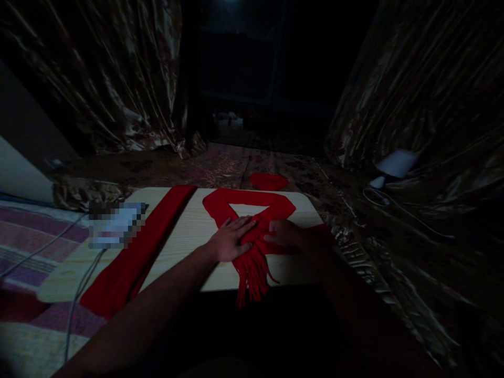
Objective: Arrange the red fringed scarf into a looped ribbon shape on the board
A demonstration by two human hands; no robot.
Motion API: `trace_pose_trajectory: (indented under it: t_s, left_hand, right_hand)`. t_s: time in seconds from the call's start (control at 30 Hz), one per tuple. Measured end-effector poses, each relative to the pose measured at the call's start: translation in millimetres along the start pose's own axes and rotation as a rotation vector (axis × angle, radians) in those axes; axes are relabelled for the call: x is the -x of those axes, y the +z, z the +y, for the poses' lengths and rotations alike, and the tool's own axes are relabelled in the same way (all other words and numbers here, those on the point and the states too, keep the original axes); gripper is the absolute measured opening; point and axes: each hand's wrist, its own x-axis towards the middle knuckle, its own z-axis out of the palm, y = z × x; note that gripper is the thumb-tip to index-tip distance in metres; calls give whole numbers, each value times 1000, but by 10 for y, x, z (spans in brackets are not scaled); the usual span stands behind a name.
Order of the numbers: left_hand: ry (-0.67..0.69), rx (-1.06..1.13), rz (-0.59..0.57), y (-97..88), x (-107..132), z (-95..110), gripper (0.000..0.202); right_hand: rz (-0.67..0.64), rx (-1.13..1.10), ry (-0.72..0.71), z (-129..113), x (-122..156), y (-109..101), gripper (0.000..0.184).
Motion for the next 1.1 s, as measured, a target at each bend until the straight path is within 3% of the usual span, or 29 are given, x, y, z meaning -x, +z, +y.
trace_pose_trajectory:
  t_s: [0.17, 0.23, 0.37, 0.53, 0.67, 0.8, 0.9, 1.1]
  left_hand:
    - [21, 24, 29, 10, 14, -22, 73]
    - [48, 19, 45, 13, 26, -27, 72]
    - [75, -9, 67, 20, 51, -9, 68]
    - [10, -37, 48, 27, 72, 47, 71]
    - [-36, -34, 9, 33, 64, 53, 72]
    - [-33, -37, -22, 43, 48, 27, 72]
    - [-31, -54, -34, 45, 41, 22, 72]
    - [-37, -85, -58, 31, 30, 36, 74]
  right_hand:
    - [-404, -112, -79, 46, -18, -158, 30]
    - [-474, -160, -100, 67, -21, -180, 32]
    - [-365, -198, -69, 80, -40, -134, 36]
    - [-207, -164, -3, 55, -65, -62, 37]
    - [-212, -88, 3, 76, -84, -52, 40]
    - [-231, -151, 2, 207, -60, -95, 45]
    - [-284, -216, 76, 398, 19, -187, 49]
    - [-405, -125, 172, 943, 287, -416, 54]
